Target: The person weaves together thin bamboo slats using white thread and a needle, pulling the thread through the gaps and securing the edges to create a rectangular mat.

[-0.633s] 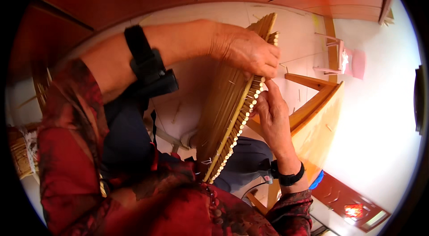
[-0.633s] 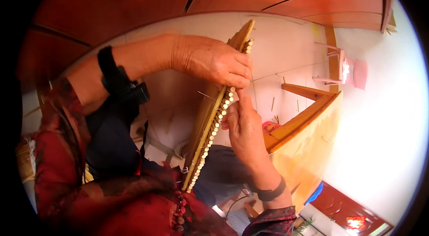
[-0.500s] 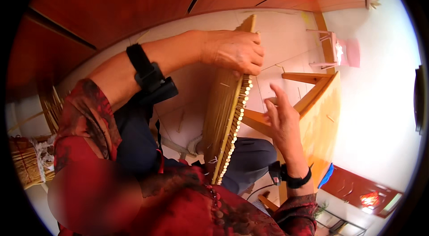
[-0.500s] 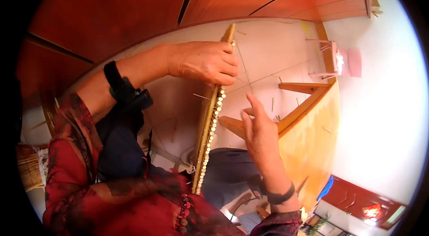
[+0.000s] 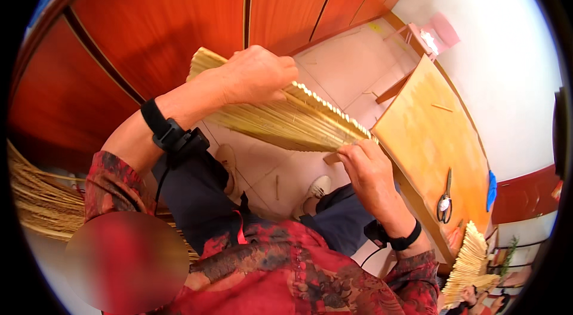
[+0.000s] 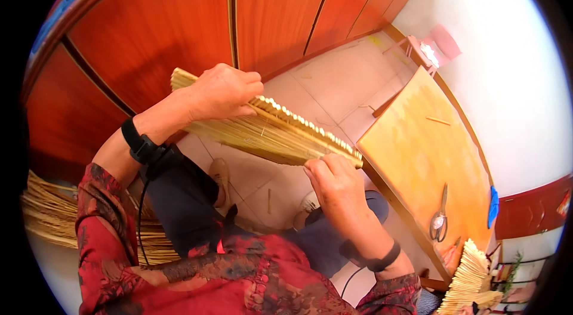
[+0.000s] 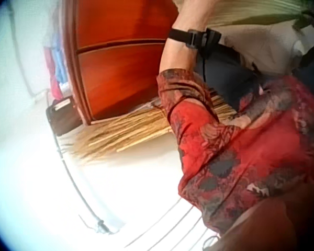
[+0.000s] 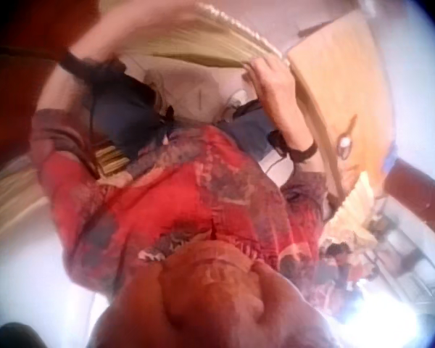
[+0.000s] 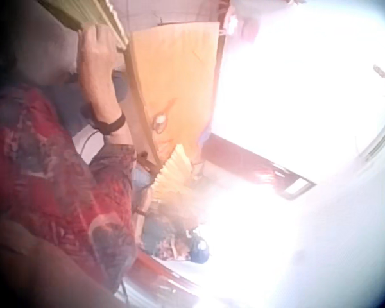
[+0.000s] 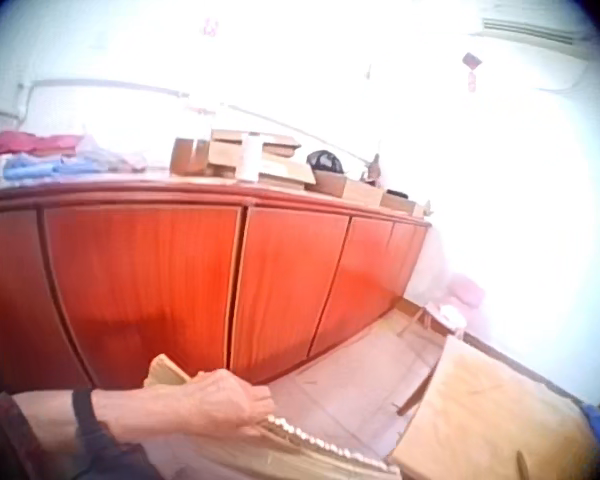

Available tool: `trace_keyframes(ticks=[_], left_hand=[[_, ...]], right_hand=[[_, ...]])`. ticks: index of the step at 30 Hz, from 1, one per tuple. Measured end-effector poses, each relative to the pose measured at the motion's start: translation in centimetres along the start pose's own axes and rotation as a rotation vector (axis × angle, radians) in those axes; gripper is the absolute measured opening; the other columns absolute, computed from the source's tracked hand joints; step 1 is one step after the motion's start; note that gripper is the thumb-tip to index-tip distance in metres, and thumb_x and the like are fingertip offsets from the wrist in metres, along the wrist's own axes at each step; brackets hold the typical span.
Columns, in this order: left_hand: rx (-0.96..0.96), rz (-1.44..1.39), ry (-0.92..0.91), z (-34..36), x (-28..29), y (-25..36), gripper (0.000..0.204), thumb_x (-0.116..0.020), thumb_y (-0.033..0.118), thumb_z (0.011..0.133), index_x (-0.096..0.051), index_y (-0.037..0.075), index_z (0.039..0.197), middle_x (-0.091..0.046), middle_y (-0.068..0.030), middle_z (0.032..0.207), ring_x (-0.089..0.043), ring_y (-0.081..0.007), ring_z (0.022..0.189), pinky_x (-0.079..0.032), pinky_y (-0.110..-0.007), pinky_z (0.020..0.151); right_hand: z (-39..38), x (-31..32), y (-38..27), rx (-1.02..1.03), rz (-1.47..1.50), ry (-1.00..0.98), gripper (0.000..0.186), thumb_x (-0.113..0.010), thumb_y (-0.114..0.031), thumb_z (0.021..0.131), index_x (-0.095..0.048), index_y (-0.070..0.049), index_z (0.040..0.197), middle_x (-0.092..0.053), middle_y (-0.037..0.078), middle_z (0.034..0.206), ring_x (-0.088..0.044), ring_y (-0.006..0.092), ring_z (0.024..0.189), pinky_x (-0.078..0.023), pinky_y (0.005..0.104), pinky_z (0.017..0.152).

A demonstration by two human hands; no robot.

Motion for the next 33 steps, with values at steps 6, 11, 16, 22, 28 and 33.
trace_keyframes(ticks=[6,11,16,22,28,33], left_hand=[[0.238,0.114,0.173,-3.4,5.5,-2.5,0.036,-0.077,0.028,0.071,-0.056,0.002,0.083,-0.057,-0.0116,0.08,-0.06,-0.0329,0.076,-0.048,-0.041,0.064],[0.432,0.143,0.25,-5.1,11.7,-1.3,0.035,-0.078,0.028,0.07,-0.059,0.0,0.079,-0.059,-0.0157,0.077,-0.06,-0.034,0.076,-0.047,-0.041,0.066],[0.564,0.046,0.416,-6.4,14.2,-0.4,0.036,-0.079,0.027,0.071,-0.061,-0.002,0.082,-0.062,-0.0169,0.076,-0.061,-0.0287,0.072,-0.048,-0.037,0.065],[0.704,-0.158,0.494,-8.5,13.9,-0.4,0.034,-0.078,0.026,0.074,-0.063,-0.004,0.082,-0.063,-0.0132,0.072,-0.06,-0.0169,0.066,-0.048,-0.032,0.062],[0.798,-0.268,0.485,-10.4,11.3,0.0,0.032,-0.078,0.023,0.075,-0.063,-0.004,0.08,-0.063,-0.0102,0.071,-0.059,-0.0132,0.066,-0.048,-0.03,0.061],[0.85,-0.215,0.416,-11.4,9.6,0.9,0.031,-0.077,0.023,0.076,-0.063,-0.004,0.082,-0.065,-0.0136,0.072,-0.062,-0.016,0.066,-0.049,-0.031,0.061]], right_hand=[[2.2,-2.5,1.0,0.077,0.03,0.245,0.011,-0.068,-0.004,0.08,-0.06,-0.004,0.088,-0.056,0.01,0.079,-0.057,0.0276,0.076,-0.047,0.0371,0.066],[4.3,-0.8,-0.2,0.136,0.155,0.406,0.015,-0.067,-0.002,0.08,-0.061,-0.004,0.093,-0.059,0.011,0.084,-0.057,0.0309,0.081,-0.049,0.0378,0.07],[5.9,1.0,-0.9,0.23,0.211,0.544,0.019,-0.068,0.001,0.079,-0.063,-0.004,0.097,-0.06,0.013,0.086,-0.058,0.0309,0.084,-0.05,0.0375,0.071],[7.1,2.5,-2.3,0.303,0.239,0.557,0.018,-0.068,0.0,0.079,-0.063,-0.004,0.097,-0.06,0.013,0.085,-0.059,0.0298,0.081,-0.05,0.0368,0.069],[8.8,2.9,-4.7,0.376,0.261,0.546,0.013,-0.065,-0.003,0.079,-0.062,-0.004,0.092,-0.059,0.01,0.082,-0.058,0.0279,0.078,-0.048,0.0364,0.067],[11.0,0.3,-6.8,0.527,0.184,0.518,0.014,-0.064,-0.008,0.077,-0.061,-0.003,0.09,-0.058,0.009,0.081,-0.058,0.0274,0.078,-0.047,0.036,0.07]])
Point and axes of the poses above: each hand's wrist, its own z-axis towards the middle knuckle, its own x-axis out of the back of the hand, y = z × x, the point moved 8 cm from there along z, towards the middle knuckle
